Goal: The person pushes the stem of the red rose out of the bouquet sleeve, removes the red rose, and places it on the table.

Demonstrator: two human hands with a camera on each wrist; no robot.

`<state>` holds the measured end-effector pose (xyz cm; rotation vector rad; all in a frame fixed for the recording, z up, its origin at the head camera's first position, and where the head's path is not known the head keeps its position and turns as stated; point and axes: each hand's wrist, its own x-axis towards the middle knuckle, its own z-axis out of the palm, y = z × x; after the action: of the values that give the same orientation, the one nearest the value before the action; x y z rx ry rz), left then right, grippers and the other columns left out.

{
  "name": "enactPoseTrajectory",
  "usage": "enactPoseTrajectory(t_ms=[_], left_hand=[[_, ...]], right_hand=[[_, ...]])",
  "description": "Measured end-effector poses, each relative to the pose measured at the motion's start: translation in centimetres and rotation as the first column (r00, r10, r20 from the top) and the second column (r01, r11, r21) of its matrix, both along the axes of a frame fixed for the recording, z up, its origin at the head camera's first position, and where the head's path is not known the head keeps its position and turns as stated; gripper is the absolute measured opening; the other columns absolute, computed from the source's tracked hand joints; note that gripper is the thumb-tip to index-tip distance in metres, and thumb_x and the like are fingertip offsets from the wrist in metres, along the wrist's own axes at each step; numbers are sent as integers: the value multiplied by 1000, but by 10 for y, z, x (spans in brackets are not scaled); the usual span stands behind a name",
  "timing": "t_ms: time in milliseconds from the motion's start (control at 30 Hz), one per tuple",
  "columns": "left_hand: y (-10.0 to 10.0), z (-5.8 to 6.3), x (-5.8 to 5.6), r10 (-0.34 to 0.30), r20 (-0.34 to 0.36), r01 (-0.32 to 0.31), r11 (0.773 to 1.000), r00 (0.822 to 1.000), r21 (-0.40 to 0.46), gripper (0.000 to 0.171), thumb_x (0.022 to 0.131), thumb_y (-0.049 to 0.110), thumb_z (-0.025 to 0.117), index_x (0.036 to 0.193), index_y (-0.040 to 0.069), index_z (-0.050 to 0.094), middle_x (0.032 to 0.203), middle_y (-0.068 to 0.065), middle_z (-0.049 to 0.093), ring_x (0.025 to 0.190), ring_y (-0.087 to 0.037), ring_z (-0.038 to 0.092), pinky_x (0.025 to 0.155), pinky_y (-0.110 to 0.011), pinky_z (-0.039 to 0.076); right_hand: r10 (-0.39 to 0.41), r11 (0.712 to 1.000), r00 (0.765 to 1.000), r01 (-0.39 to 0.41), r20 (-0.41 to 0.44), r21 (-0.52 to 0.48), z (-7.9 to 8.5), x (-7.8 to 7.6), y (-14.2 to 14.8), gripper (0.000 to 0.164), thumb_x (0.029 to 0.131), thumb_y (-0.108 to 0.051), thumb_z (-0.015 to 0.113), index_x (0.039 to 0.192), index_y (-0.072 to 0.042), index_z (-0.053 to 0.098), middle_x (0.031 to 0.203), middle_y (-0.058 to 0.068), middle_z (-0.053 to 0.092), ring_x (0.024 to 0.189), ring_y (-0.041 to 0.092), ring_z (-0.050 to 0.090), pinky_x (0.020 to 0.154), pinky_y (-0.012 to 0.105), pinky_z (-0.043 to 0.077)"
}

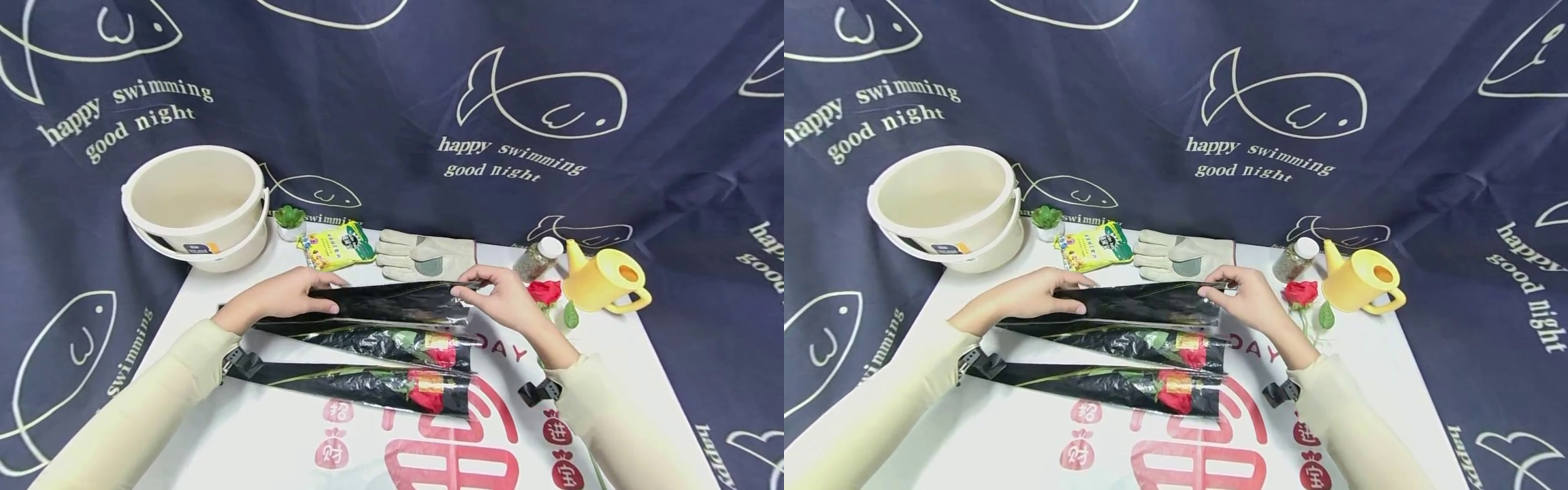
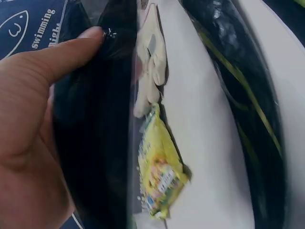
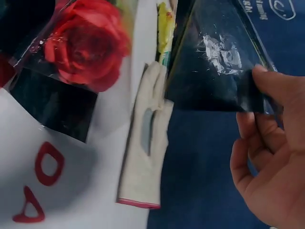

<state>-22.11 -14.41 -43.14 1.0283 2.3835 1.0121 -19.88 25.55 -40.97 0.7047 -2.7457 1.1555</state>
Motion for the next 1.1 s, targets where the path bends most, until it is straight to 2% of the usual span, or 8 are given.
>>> enactPoseTrajectory(t_ms=[67,267,533,667,767,867,967,1100], left_hand=[[-7,-4,0,64,-43,-64,998,997,4,32,87,37,66,115,20,64,100,10,65,93,-8,59,81,-35,47],[-24,-24,-7,198,-187,-201,980,962,3,14,89,17,66,102,15,68,83,9,66,77,-9,60,71,-36,47],[-26,-56,-15,289,-199,-323,931,937,-170,13,91,21,63,102,20,70,82,11,65,78,-9,61,71,-39,47],[-23,-61,-17,301,-222,-344,919,928,-193,14,91,22,63,102,21,69,85,10,65,81,-13,61,71,-42,47],[-20,-61,-17,314,-236,-360,914,920,-186,20,91,23,63,109,19,67,94,7,67,87,-15,62,75,-43,47],[-16,-60,-11,320,-270,-373,911,908,-174,32,90,25,63,121,16,62,108,0,66,97,-21,61,82,-46,46],[-10,-59,5,281,-335,-348,924,899,-160,44,89,30,63,129,14,55,121,-6,60,107,-27,57,89,-48,43],[4,-60,35,145,-462,-237,960,875,-147,48,88,31,64,131,12,55,131,-9,53,116,-29,51,94,-48,40]], right_hand=[[-47,999,998,48,34,-10,-8,-5,-1,12,80,-30,75,85,-21,69,80,-9,65,72,12,61,63,28,48],[-164,985,978,169,130,-24,-38,-16,6,15,81,-30,75,85,-16,69,78,-3,65,63,16,58,55,27,46],[-178,977,972,157,153,143,-77,-25,-3,12,82,-31,73,85,-20,70,67,-7,60,56,15,49,56,32,40],[-206,968,968,180,143,177,-83,-30,-5,12,82,-32,73,86,-21,70,68,-7,62,56,15,51,58,34,41],[-224,961,969,201,108,189,-81,-30,-3,18,82,-30,73,92,-16,72,79,-3,66,65,17,58,63,36,44],[-226,945,974,225,-22,237,-75,-25,-1,28,82,-31,72,100,-10,72,94,5,67,81,24,59,74,41,43],[-174,941,970,214,-168,262,-67,-13,-4,33,82,-31,72,103,-7,71,105,10,65,94,31,54,80,45,40],[16,954,976,51,-219,297,-53,10,-16,36,82,-37,71,108,-12,70,113,8,62,102,28,51,85,47,35]])
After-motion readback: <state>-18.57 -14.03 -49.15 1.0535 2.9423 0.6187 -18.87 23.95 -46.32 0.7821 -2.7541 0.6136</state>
